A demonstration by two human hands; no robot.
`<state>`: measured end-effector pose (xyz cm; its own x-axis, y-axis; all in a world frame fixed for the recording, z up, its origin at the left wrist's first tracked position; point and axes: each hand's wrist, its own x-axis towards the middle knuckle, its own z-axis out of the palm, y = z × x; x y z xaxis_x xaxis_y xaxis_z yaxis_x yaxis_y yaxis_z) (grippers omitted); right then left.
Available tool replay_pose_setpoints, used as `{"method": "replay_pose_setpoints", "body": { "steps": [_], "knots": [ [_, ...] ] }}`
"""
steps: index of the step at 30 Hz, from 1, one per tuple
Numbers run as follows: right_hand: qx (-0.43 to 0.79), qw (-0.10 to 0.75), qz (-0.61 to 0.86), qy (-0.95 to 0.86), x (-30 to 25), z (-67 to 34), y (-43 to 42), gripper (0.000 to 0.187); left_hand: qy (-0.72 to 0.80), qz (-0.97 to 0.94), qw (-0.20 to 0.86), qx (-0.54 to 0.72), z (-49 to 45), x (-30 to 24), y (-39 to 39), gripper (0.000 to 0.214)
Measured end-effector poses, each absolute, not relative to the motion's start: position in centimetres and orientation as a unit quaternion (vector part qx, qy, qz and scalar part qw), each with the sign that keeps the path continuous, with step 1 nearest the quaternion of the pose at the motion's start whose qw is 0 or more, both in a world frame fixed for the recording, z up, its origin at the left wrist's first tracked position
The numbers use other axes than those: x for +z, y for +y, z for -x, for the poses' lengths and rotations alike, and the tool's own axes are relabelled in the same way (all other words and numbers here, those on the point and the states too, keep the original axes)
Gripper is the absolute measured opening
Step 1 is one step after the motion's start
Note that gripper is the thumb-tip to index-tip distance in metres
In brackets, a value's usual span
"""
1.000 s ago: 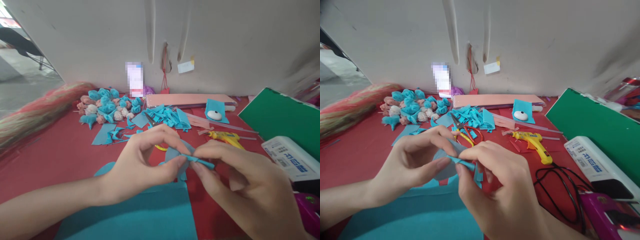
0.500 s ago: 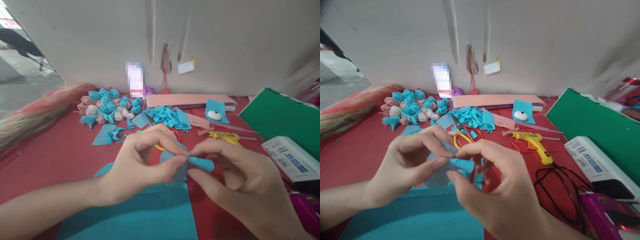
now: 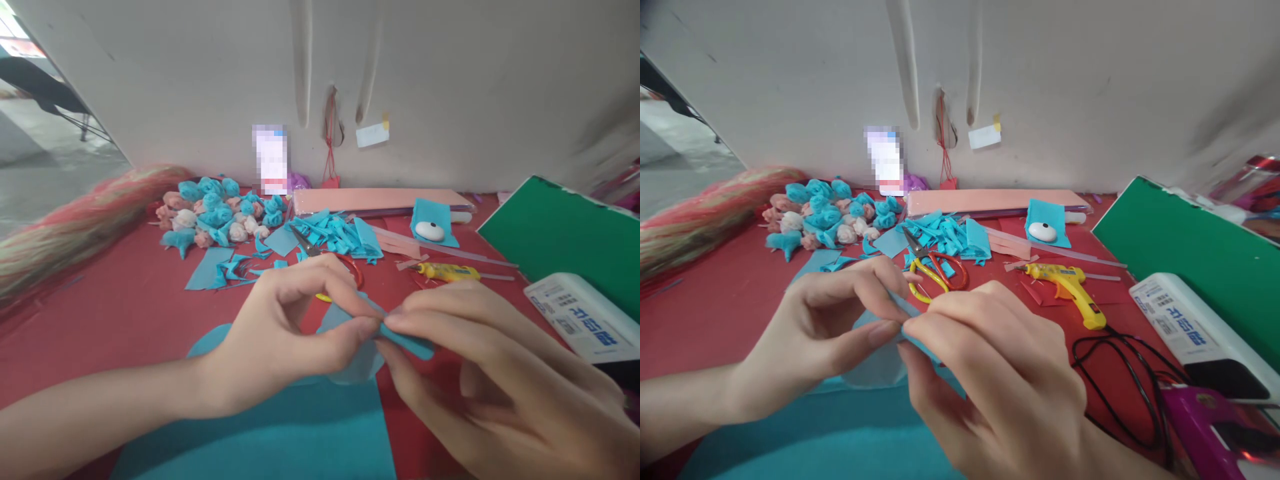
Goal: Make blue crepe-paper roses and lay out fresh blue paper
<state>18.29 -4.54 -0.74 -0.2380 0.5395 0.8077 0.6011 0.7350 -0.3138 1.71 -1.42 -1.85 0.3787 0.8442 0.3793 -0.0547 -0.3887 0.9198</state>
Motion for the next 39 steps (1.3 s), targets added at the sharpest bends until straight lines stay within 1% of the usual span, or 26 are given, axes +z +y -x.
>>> {"method": "replay_pose_setpoints", "body": {
  "steps": [3, 7, 12, 18, 21, 26, 29, 32, 37, 39],
  "knots": [
    [-0.007, 0.494, 0.338, -0.801, -1.0, -18.5, -4.3, 0.018, 0.293, -0.636, 0.547, 0.459, -1.9, -1.9, -1.4, 0.011],
    [0.063, 0.51, 0.354, -0.782, -1.3, -18.5, -4.0, 0.02, 0.278, -0.586, 0.639, 0.415, -2.1, -2.1, -1.4, 0.008],
    [0.132, 0.529, 0.352, -0.761, -1.3, -18.2, -3.8, 0.018, 0.245, -0.564, 0.688, 0.385, -2.1, -2.4, -1.1, 0.008],
    [0.136, 0.562, 0.338, -0.743, -1.8, -17.9, -3.6, 0.016, 0.22, -0.535, 0.728, 0.368, -2.3, -2.9, -0.6, 0.008],
    [0.155, 0.562, 0.339, -0.738, -1.9, -18.0, -3.6, 0.015, 0.196, -0.526, 0.741, 0.369, -2.4, -3.2, -0.5, 0.008],
    [0.186, 0.554, 0.316, -0.747, -1.9, -18.3, -3.6, 0.025, 0.156, -0.502, 0.762, 0.378, -2.4, -3.5, -0.8, 0.008],
    [0.206, 0.547, 0.294, -0.756, -1.9, -18.6, -3.5, 0.027, 0.151, -0.512, 0.758, 0.375, -2.4, -3.4, -0.8, 0.007],
    [0.215, 0.539, 0.305, -0.755, -1.6, -19.0, -3.4, 0.026, 0.169, -0.535, 0.736, 0.379, -2.1, -3.2, -0.7, 0.009],
    [0.199, 0.6, 0.359, -0.687, -1.1, -19.8, -2.8, 0.018, 0.227, -0.562, 0.686, 0.402, -1.6, -2.7, -0.2, 0.021],
    [0.203, 0.592, 0.374, -0.684, -1.0, -20.0, -2.5, 0.018, 0.243, -0.58, 0.661, 0.408, -1.5, -2.4, -0.1, 0.021]
  ]
}}
